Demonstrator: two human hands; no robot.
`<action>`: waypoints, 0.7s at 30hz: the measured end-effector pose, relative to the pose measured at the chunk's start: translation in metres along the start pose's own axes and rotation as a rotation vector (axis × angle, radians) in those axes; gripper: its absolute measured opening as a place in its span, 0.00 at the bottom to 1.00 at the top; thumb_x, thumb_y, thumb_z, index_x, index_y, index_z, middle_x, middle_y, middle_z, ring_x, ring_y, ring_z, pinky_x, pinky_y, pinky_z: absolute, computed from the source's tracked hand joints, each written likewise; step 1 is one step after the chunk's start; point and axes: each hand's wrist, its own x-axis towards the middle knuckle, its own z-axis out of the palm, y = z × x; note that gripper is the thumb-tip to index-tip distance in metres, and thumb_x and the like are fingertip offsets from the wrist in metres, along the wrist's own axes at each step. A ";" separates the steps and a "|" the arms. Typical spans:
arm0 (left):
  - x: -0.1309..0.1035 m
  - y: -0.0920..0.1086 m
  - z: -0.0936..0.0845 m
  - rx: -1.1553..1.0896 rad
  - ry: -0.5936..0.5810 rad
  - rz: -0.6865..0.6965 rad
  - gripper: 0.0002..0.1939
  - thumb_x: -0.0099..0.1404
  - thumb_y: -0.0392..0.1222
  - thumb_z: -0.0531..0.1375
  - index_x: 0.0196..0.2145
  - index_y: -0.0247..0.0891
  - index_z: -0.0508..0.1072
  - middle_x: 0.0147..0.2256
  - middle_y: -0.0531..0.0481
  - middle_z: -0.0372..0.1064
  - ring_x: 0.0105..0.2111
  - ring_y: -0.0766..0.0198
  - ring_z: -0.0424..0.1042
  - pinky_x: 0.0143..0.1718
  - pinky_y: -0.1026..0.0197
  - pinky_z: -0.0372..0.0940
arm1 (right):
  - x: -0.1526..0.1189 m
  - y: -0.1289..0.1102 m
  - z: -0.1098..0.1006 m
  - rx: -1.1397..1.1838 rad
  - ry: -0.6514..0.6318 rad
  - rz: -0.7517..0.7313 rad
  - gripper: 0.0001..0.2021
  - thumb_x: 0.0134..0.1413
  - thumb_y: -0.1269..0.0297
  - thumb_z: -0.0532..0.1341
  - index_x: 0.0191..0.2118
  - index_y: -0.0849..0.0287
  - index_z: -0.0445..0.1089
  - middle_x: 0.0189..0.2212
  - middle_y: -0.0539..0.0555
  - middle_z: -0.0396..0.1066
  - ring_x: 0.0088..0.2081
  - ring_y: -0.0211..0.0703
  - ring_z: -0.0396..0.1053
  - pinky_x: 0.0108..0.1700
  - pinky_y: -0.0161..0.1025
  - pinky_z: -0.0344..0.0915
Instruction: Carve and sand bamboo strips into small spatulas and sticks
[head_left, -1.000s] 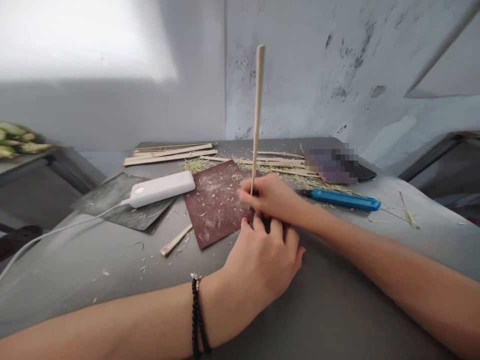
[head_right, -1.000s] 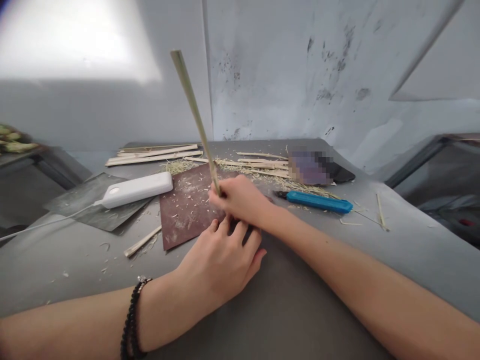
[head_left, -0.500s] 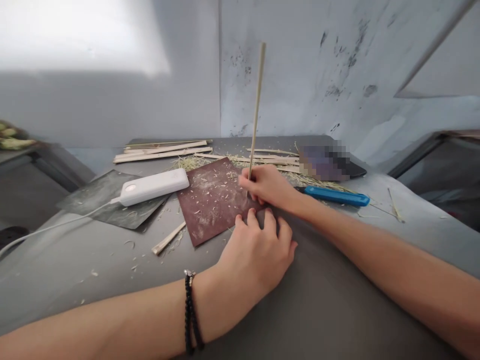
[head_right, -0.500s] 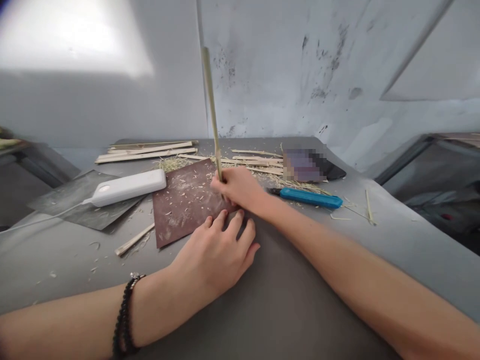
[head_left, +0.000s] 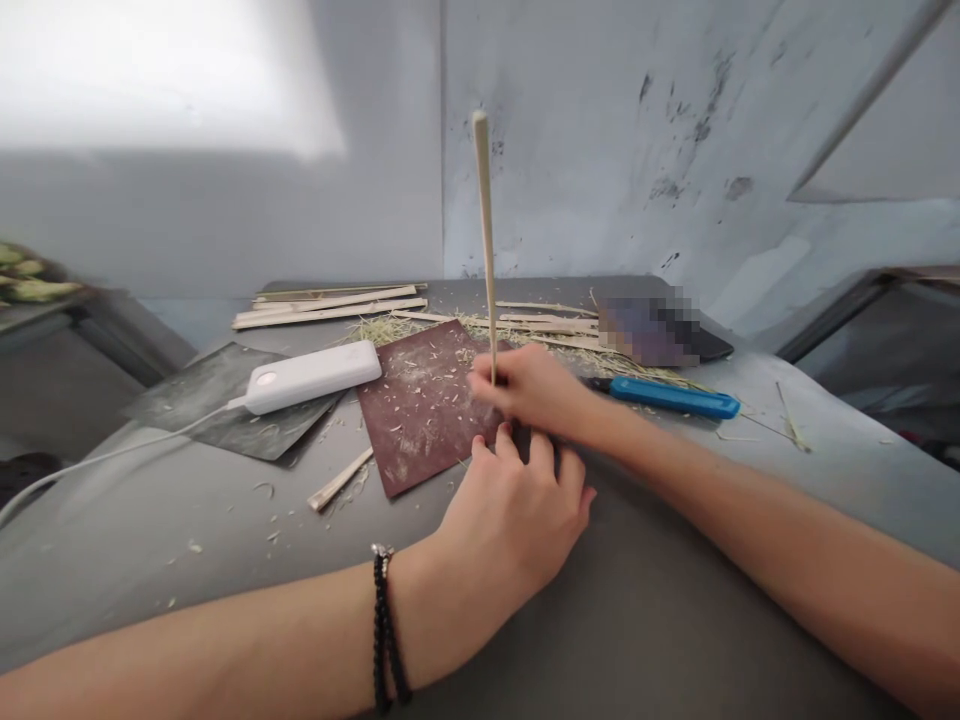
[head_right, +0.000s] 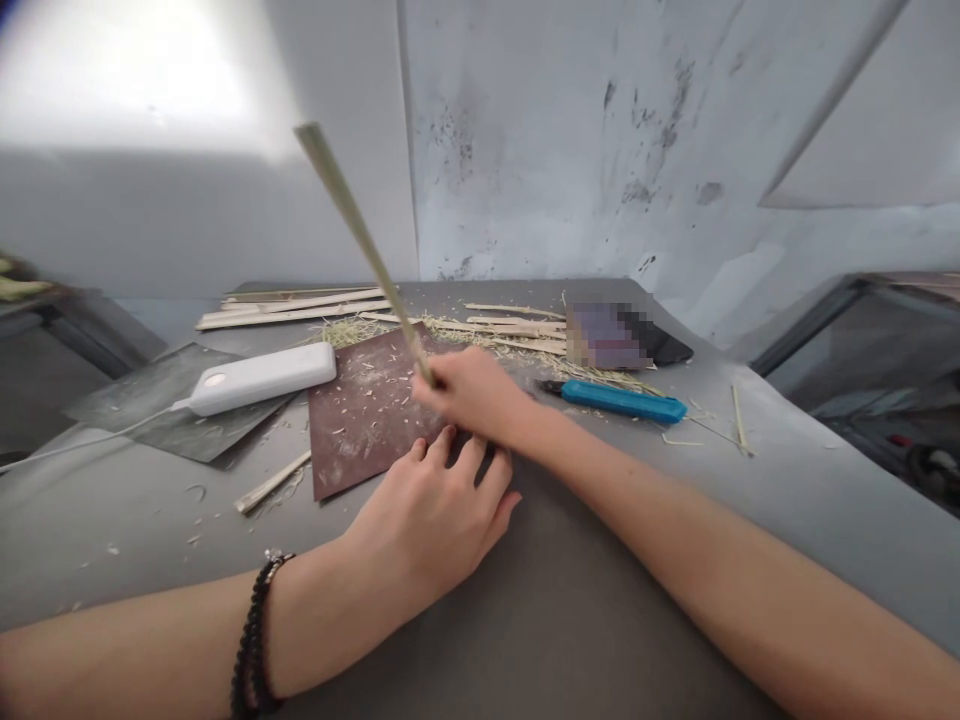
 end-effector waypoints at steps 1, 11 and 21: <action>0.000 0.000 0.000 -0.001 -0.001 0.003 0.19 0.81 0.48 0.55 0.56 0.31 0.77 0.50 0.30 0.78 0.51 0.31 0.80 0.43 0.33 0.79 | 0.000 0.001 0.000 0.003 -0.010 -0.008 0.18 0.65 0.60 0.58 0.23 0.55 0.58 0.16 0.44 0.59 0.22 0.35 0.58 0.30 0.36 0.54; -0.001 -0.001 0.001 0.006 0.016 -0.001 0.22 0.82 0.47 0.53 0.59 0.29 0.75 0.56 0.27 0.75 0.55 0.29 0.78 0.45 0.32 0.79 | -0.001 -0.003 0.001 0.009 0.034 0.030 0.17 0.63 0.62 0.56 0.22 0.54 0.58 0.15 0.44 0.59 0.21 0.35 0.56 0.29 0.37 0.52; -0.001 0.000 0.003 0.008 0.023 0.004 0.21 0.82 0.48 0.54 0.57 0.30 0.76 0.53 0.28 0.76 0.54 0.28 0.78 0.43 0.33 0.79 | -0.002 0.003 -0.001 0.045 0.046 0.077 0.17 0.64 0.61 0.58 0.22 0.54 0.59 0.14 0.44 0.62 0.18 0.34 0.61 0.28 0.35 0.55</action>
